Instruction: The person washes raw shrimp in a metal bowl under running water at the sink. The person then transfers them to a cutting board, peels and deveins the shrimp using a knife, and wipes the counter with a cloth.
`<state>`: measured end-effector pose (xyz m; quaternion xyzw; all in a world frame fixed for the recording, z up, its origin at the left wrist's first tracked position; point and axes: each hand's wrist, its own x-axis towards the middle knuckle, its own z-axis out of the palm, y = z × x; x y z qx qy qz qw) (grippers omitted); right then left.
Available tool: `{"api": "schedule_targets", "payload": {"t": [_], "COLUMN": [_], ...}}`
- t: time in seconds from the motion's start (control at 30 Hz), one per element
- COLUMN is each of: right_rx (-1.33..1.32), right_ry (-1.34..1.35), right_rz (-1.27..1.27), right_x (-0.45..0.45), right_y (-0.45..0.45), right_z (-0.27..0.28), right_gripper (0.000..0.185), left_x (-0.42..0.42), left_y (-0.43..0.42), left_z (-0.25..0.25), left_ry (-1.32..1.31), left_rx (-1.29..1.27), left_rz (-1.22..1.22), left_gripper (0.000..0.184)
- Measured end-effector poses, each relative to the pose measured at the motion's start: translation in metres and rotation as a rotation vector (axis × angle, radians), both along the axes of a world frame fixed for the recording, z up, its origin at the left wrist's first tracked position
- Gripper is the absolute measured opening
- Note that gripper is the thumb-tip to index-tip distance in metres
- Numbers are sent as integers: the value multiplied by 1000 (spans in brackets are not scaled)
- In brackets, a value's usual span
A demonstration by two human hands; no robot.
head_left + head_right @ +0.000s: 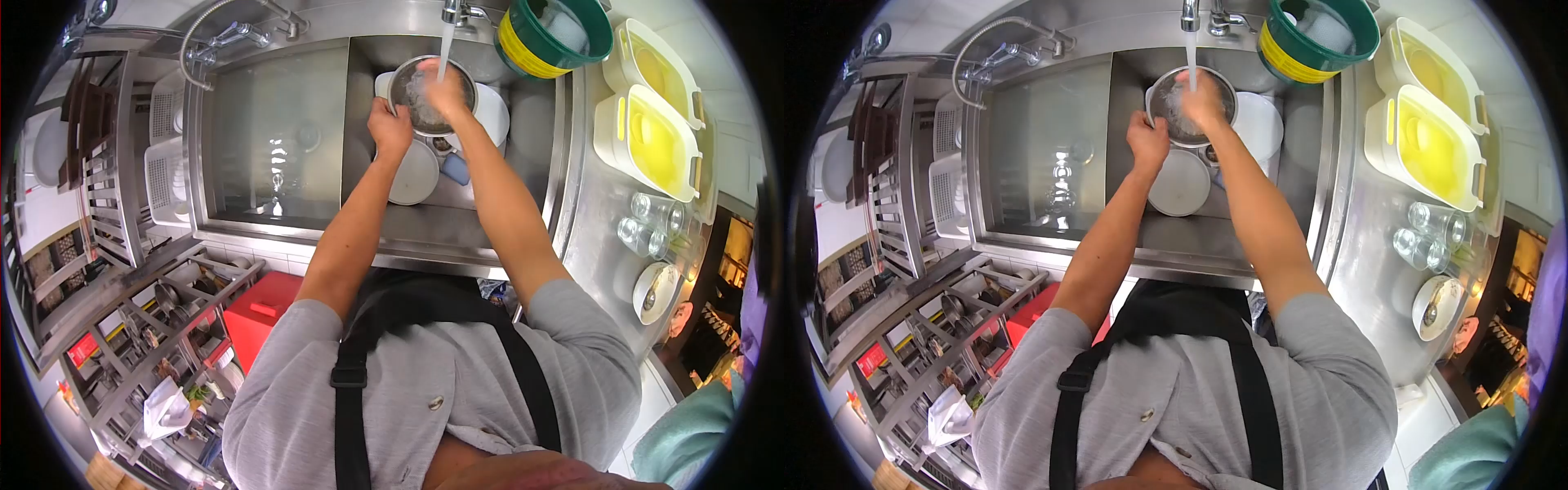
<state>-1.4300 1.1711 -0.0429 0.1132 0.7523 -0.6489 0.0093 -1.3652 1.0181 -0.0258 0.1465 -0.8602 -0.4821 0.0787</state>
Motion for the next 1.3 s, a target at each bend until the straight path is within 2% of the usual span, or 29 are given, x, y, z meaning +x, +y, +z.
{"api": "schedule_targets", "payload": {"t": [0.03,0.13,0.23,0.27,0.37,0.47,0.57,0.67,0.77,0.87,0.97,1.0,1.1,1.2,1.3], "right_rx": [458,617,304,380,426,400,426,461,434,477,524,532,547,898,993], "right_ry": [204,319,-125,-101,-165,-160,-136,-179,-255,-213,-117,-84,-194,499,425], "right_rz": [-99,-226,64,64,32,-11,-70,-65,-84,-86,-88,-85,-83,-6,245], "right_x": [7,29,44,48,53,56,59,58,63,64,59,58,58,60,51], "right_y": [2,46,62,61,53,47,51,57,54,59,72,71,60,43,17], "right_z": [21,44,23,15,24,34,27,19,48,44,23,20,68,106,68], "right_gripper": [27,33,43,40,40,41,41,44,50,54,55,55,58,56,52], "left_x": [-4,-10,-16,-19,-17,-17,-43,-56,-57,-50,-22,-24,-19,-14,-6], "left_y": [1,-6,-7,-6,22,39,50,62,60,37,28,21,9,7,11], "left_z": [7,7,17,25,63,48,25,33,15,45,56,25,24,22,44], "left_ry": [41,111,15,-40,335,56,-125,-348,-185,75,190,-56,-286,-265,-275], "left_rx": [-29,-61,-61,-62,-681,-645,-692,-191,-344,-405,-306,-370,351,328,379], "left_rz": [14,-24,-117,-143,-306,-689,-723,-488,-629,-581,-38,-37,-191,-217,-200], "left_gripper": [20,25,34,37,46,52,50,49,38,43,41,39,36,35,35]}}
